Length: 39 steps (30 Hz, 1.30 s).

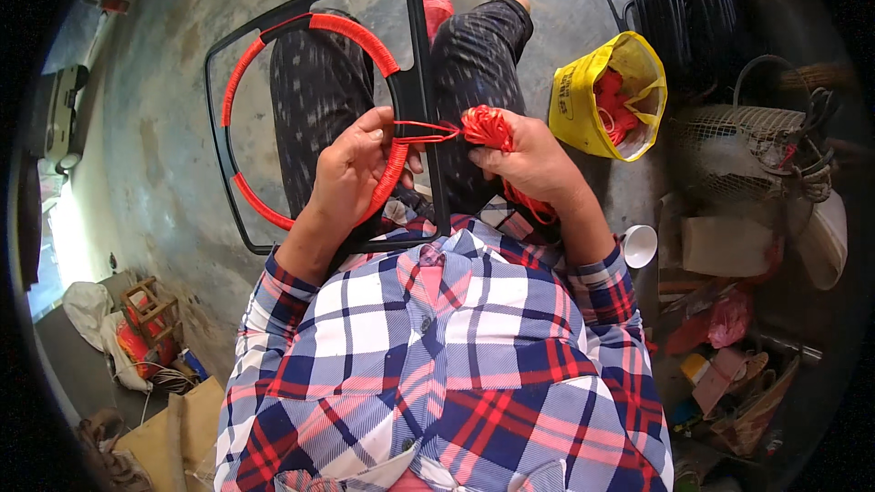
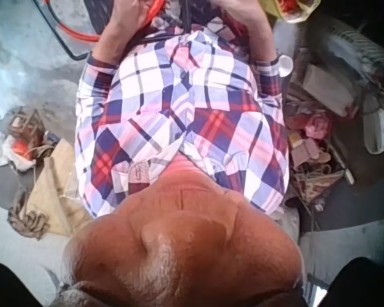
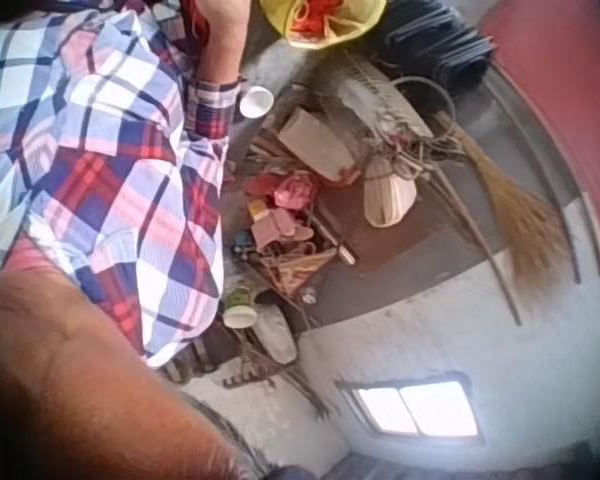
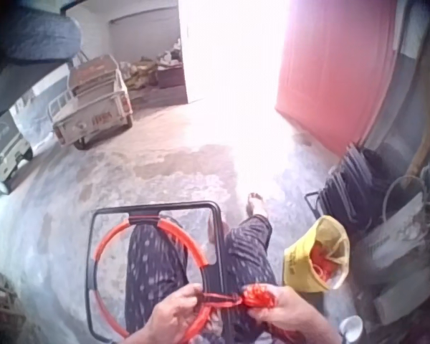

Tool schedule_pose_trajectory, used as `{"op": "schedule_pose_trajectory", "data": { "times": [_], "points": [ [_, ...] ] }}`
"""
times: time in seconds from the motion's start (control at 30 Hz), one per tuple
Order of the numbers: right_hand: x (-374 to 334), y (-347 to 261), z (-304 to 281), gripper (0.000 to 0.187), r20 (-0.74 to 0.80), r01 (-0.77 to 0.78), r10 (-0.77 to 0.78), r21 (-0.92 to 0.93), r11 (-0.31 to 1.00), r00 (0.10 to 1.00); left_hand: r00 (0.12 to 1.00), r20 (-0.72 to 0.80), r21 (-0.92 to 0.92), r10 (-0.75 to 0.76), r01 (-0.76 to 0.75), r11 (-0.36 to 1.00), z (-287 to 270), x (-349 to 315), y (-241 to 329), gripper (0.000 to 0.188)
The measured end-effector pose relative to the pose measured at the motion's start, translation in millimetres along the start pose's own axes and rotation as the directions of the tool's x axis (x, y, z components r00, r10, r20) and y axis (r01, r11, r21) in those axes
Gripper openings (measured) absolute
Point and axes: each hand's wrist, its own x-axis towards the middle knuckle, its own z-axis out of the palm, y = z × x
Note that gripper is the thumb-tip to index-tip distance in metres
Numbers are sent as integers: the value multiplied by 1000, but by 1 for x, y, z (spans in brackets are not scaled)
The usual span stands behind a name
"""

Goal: Wrap a red string around a black plastic frame part.

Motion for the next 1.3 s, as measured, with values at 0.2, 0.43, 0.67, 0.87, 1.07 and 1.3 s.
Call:
{"op": "schedule_pose_trajectory", "data": {
  "times": [0.2,0.43,0.67,0.87,1.07,1.3],
  "points": [
    [-6,9,-48,12,9,-109,115,-233,966,993,999,-41,-65,-1,-2,998,-3,-4,3,35],
    [-36,16,-84,17,-514,196,7,340,920,858,996,-73,-71,-49,43,997,-1,-3,7,22],
    [-62,40,-99,19,-615,272,135,521,809,777,988,-116,-81,-104,95,992,-3,-4,23,20],
    [-79,65,-97,26,-611,81,175,368,926,772,989,-72,-20,-126,125,992,0,-12,30,46],
    [-82,69,-93,20,-578,73,219,438,896,786,988,-67,-34,-142,140,990,-3,-20,17,38],
    [-105,125,-95,11,-638,-101,252,265,959,728,977,-119,-144,-179,162,976,14,-18,19,11]
  ]
}}
